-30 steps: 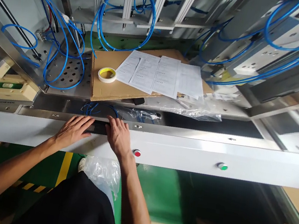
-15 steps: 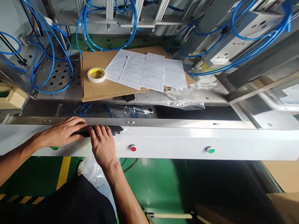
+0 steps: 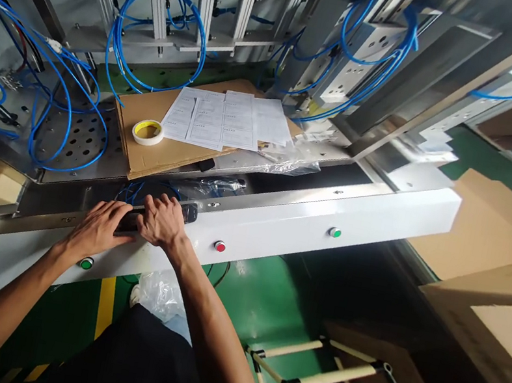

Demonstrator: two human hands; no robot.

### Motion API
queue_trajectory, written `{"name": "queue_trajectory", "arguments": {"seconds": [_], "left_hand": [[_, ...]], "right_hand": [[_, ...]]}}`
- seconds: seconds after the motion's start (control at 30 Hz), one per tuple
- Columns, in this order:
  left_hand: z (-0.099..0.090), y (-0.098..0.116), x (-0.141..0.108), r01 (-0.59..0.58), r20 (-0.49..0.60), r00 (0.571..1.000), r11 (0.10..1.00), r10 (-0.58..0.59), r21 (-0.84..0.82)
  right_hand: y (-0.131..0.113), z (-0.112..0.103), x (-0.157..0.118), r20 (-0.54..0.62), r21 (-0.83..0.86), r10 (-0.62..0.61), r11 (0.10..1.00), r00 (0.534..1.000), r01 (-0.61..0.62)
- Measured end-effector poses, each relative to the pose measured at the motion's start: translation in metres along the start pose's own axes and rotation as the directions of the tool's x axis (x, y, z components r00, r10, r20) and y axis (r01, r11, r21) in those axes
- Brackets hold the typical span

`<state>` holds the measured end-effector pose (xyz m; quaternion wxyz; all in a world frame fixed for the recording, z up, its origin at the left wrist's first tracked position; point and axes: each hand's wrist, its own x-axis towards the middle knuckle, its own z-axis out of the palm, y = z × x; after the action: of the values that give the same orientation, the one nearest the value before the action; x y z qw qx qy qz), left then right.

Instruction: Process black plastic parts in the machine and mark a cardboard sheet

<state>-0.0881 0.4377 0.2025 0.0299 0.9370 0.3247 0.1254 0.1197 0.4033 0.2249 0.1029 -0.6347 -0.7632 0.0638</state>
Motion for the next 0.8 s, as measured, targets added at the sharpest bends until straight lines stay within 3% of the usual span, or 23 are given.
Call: {"name": "queue_trajectory", "arguments": {"seconds": [0.2, 0.27, 0.33, 0.4, 0.47, 0.53, 0.6, 0.67, 0.73, 0.8], "left_hand": [[-0.002, 0.000, 0.003, -0.003, 0.054, 0.999, 0.998, 0.007, -0.059], [-0.003, -0.001, 0.002, -0.029, 0.038, 0.999, 0.999, 0.031, -0.042], [-0.003, -0.002, 0.000, -0.058, 0.024, 0.998, 0.998, 0.059, -0.019], [-0.003, -0.004, -0.002, -0.094, 0.008, 0.996, 0.996, 0.094, -0.004], [-0.005, -0.004, -0.004, -0.133, -0.019, 0.991, 0.991, 0.132, -0.009], [-0.010, 0.001, -0.007, -0.145, -0.044, 0.989, 0.987, 0.143, -0.069], [-0.019, 0.011, -0.010, -0.113, -0.001, 0.993, 0.964, 0.116, -0.239], [-0.025, 0.026, -0.014, 0.001, 0.181, 0.979, 0.874, 0.099, -0.485], [-0.025, 0.045, -0.019, 0.211, 0.409, 0.904, 0.706, 0.122, -0.676], [-0.017, 0.066, -0.026, 0.441, 0.562, 0.820, 0.510, 0.105, -0.739]], "right_hand": [[0.001, 0.004, -0.003, -0.074, -0.006, 0.021, 1.000, 0.997, -0.022], [0.001, 0.009, -0.017, -0.193, 0.027, 0.046, 0.999, 0.980, -0.042], [-0.001, 0.018, -0.039, -0.376, 0.153, 0.132, 0.985, 0.917, -0.079], [-0.008, 0.031, -0.067, -0.494, 0.358, 0.295, 0.926, 0.818, -0.118], [-0.019, 0.045, -0.095, -0.488, 0.512, 0.443, 0.843, 0.752, -0.165], [-0.035, 0.057, -0.117, -0.448, 0.583, 0.528, 0.784, 0.721, -0.211], [-0.050, 0.064, -0.130, -0.322, 0.719, 0.607, 0.656, 0.727, -0.229], [-0.062, 0.064, -0.137, -0.120, 0.889, 0.660, 0.404, 0.742, -0.215], [-0.070, 0.058, -0.143, 0.041, 0.973, 0.681, 0.138, 0.731, -0.184], [-0.072, 0.050, -0.153, 0.100, 0.987, 0.718, 0.018, 0.688, -0.163]]}}
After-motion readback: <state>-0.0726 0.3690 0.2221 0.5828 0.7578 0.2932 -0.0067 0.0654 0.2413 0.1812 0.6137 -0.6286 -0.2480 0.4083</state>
